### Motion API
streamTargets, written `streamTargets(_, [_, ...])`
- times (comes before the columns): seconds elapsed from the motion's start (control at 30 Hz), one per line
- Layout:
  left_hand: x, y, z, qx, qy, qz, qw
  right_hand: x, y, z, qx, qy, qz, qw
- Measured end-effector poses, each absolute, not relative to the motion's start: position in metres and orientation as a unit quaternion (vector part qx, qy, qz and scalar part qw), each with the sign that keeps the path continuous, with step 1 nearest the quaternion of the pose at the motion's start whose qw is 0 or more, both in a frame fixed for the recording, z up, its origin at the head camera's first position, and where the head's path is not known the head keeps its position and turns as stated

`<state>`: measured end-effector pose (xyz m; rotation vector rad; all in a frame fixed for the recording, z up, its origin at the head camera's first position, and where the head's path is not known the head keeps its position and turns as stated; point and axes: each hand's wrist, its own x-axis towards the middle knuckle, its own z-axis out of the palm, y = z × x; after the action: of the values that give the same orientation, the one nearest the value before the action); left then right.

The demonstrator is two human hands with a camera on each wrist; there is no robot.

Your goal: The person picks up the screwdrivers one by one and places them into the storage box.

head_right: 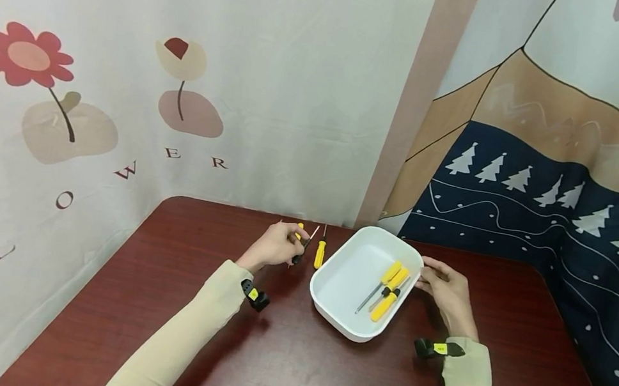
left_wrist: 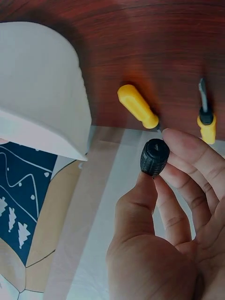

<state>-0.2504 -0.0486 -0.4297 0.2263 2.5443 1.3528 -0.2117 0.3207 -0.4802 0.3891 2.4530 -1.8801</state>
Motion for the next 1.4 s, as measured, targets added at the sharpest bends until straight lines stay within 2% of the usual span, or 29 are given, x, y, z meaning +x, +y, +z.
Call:
streamTargets(0.67, [-0.247, -0.022, -0.411, 0.117, 0.872, 0.455, 0.137, -0.211, 0.319, -0.478, 0.132, 0.787, -0.602, 0.018])
streamTargets(1.1, [-0.248, 0.010, -0.403, 0.147, 0.900, 0.391, 0.122, -0.212, 0.320, -0.477, 0.132, 0.788, -0.601, 0.019])
streamTargets(1.4, [-0.247, 0.028, -0.401, 0.158, 0.901, 0.377, 0.142, -0.213, 0.320, -0.479, 0.132, 0.787, -0.603, 0.019])
